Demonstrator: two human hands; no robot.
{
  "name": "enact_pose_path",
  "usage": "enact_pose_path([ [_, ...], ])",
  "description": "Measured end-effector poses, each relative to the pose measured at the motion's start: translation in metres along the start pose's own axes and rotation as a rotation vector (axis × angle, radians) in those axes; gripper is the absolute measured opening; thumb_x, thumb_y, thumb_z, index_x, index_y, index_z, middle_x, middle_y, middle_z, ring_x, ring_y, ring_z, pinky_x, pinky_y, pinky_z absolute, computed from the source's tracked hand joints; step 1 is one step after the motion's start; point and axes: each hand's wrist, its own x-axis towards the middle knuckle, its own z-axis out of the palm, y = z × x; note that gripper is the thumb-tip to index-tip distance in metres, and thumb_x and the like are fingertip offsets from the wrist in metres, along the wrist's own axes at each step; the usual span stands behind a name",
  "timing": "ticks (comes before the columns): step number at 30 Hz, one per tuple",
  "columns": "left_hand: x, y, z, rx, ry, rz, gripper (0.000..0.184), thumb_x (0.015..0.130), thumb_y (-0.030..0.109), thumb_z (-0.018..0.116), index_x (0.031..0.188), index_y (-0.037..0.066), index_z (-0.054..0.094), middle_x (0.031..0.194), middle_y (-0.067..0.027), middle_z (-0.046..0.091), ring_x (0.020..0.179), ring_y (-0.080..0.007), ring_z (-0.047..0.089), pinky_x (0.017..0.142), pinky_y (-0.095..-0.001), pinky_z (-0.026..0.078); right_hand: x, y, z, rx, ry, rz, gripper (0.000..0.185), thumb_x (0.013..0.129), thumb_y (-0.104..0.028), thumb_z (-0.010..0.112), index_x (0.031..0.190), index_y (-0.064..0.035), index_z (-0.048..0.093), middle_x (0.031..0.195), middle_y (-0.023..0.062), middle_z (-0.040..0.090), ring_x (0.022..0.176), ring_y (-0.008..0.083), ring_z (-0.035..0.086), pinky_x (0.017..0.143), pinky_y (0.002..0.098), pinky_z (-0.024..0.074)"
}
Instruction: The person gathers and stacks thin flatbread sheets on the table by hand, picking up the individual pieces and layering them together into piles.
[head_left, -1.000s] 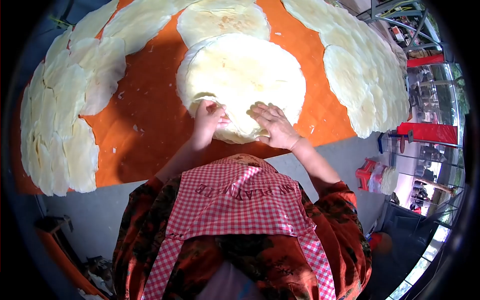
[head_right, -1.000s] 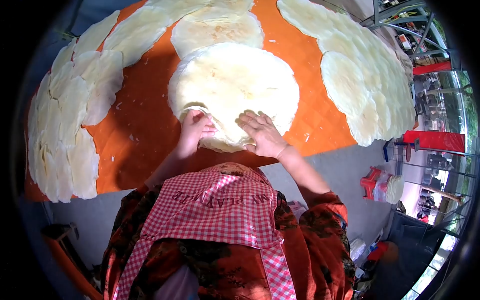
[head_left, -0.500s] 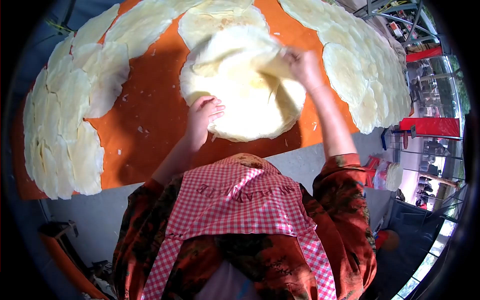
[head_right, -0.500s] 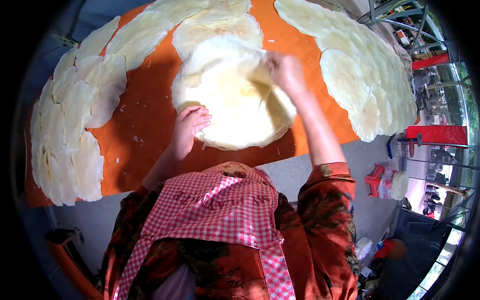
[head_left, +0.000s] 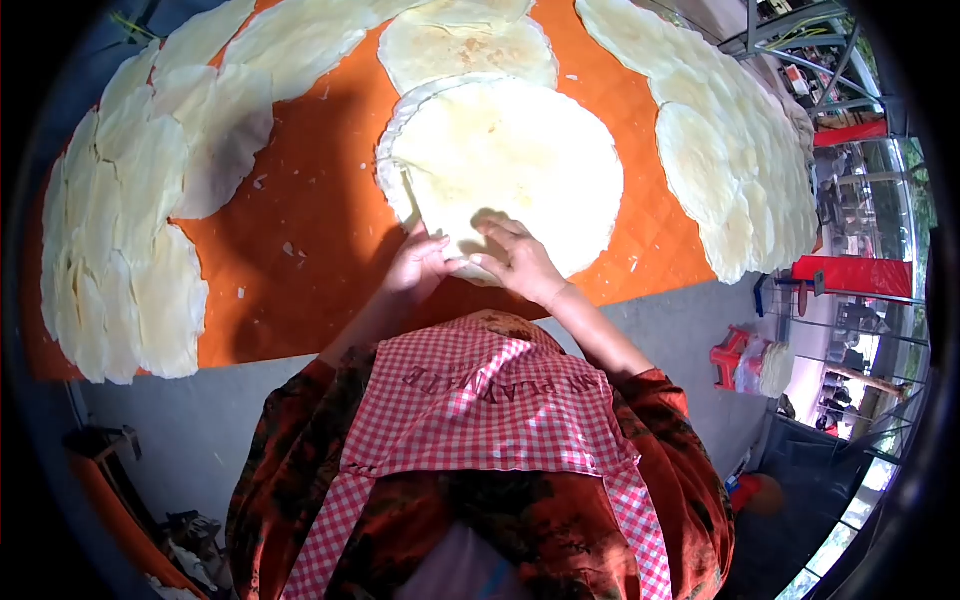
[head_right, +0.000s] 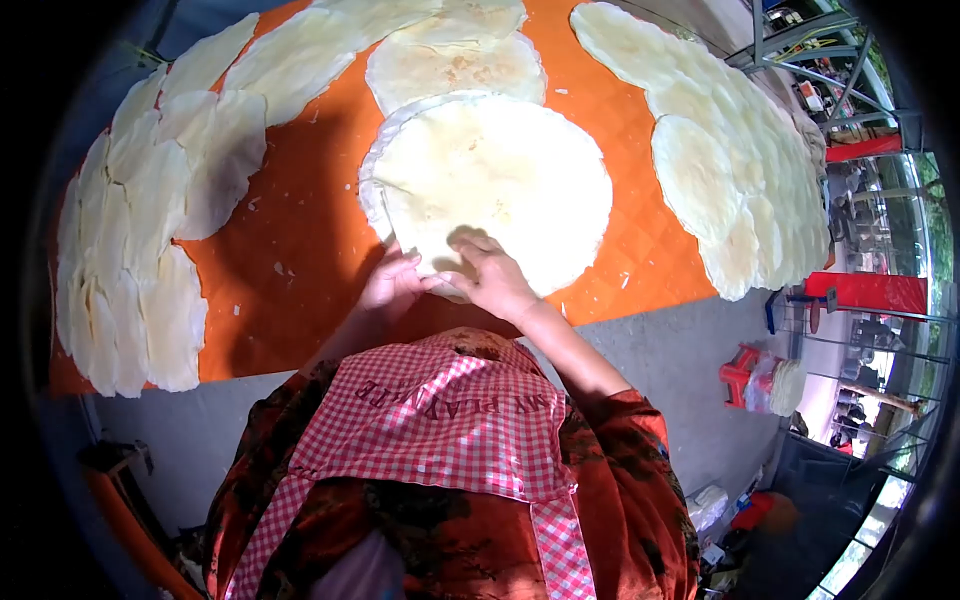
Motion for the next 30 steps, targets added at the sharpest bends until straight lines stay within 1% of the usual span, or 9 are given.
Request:
enact_pose_path([
  [3,0.001,0.005,0.023,-0.019,-0.018,0.074,0.067,0.086,-0.002,0.047,0.145,0.008,0.017,0.139,-0.0172,0.04,0.126,-0.0312,0.045,0.101,-0.0456,0.044,-0.008,0.008,-0.005,-0.039,-0.015,-0.039,0.056,0.079,-0.03,0.07,0.125,-0.0034,0.053,0.134,0.0161,0.048,0.126,0.0331,0.043,0.105,0.0396,0.0379],
  [6,0.004,0.003,0.021,-0.028,-0.065,0.102,0.068,0.086,-0.002,0.048,0.146,0.008,0.016,0.139,-0.0166,0.039,0.127,-0.0314,0.044,0.101,-0.0464,0.043,-0.011,0.016,-0.006,0.058,-0.031,-0.054,0.058,0.08,-0.029,0.07,0.129,-0.0049,0.05,0.136,0.0159,0.047,0.128,0.0336,0.041,0.106,0.0396,0.0359],
  [15,0.013,0.006,0.005,-0.213,-0.072,0.0,0.048,0.098,0.028,0.037,0.141,0.007,0.03,0.135,-0.0125,0.047,0.118,-0.0268,0.052,0.096,-0.0459,0.046,0.01,0.006,-0.007,0.054,-0.013,-0.038,0.061,0.08,-0.032,0.068,0.13,-0.0024,0.048,0.137,0.0193,0.045,0.126,0.0356,0.044,0.105,0.039,0.0372],
  [18,0.02,0.008,0.006,-0.148,0.007,-0.032,0.042,0.098,0.035,0.043,0.133,0.013,0.04,0.124,-0.01,0.053,0.113,-0.0244,0.054,0.091,-0.0467,0.048,0.025,-0.012,0.0,0.019,-0.024,-0.003,0.058,0.082,-0.032,0.067,0.129,-0.0021,0.049,0.133,0.02,0.049,0.122,0.0352,0.048,0.103,0.0396,0.0391],
  [19,0.024,0.005,0.003,-0.083,0.061,-0.019,0.04,0.097,0.038,0.044,0.127,0.011,0.043,0.118,-0.0085,0.054,0.098,-0.022,0.059,0.082,-0.0424,0.052,0.029,-0.015,0.002,0.018,-0.032,0.032,0.057,0.083,-0.031,0.067,0.129,-0.0025,0.049,0.131,0.02,0.051,0.121,0.0348,0.049,0.103,0.04,0.0397],
  [23,0.027,0.003,0.001,0.104,0.273,-0.014,0.037,0.096,0.036,0.047,0.122,0.01,0.045,0.11,-0.0069,0.056,0.081,-0.0175,0.061,0.069,-0.0353,0.055,0.035,0.002,0.024,0.063,0.021,0.041,0.05,0.085,-0.027,0.065,0.126,-0.0002,0.051,0.125,0.0229,0.054,0.113,0.0355,0.054,0.098,0.0396,0.0428],
  [25,0.028,0.002,0.002,0.264,0.391,0.005,0.033,0.096,0.033,0.049,0.12,0.01,0.049,0.107,-0.0063,0.06,0.083,-0.016,0.062,0.068,-0.0323,0.054,0.037,0.008,0.027,0.122,0.073,0.04,0.046,0.086,-0.024,0.064,0.124,0.0003,0.052,0.118,0.0236,0.058,0.106,0.0351,0.059,0.093,0.0389,0.047],
  [28,0.033,-0.004,-0.002,0.442,0.504,0.033,0.027,0.094,0.02,0.052,0.118,0.007,0.052,0.104,-0.0067,0.061,0.084,-0.0161,0.063,0.064,-0.0298,0.054,0.037,0.0,0.022,0.255,0.127,0.123,0.033,0.086,-0.018,0.061,0.11,0.0043,0.059,0.112,0.0236,0.061,0.098,0.0366,0.062,0.085,0.0409,0.0492],
  [30,0.035,-0.008,-0.002,0.47,0.57,0.037,0.026,0.094,0.015,0.052,0.117,0.004,0.052,0.103,-0.0077,0.061,0.084,-0.0168,0.064,0.063,-0.0306,0.055,0.047,0.005,0.007,0.204,0.024,0.323,0.024,0.085,-0.015,0.061,0.099,0.0042,0.064,0.096,0.0182,0.067,0.087,0.0303,0.065,0.079,0.0382,0.0509],
])
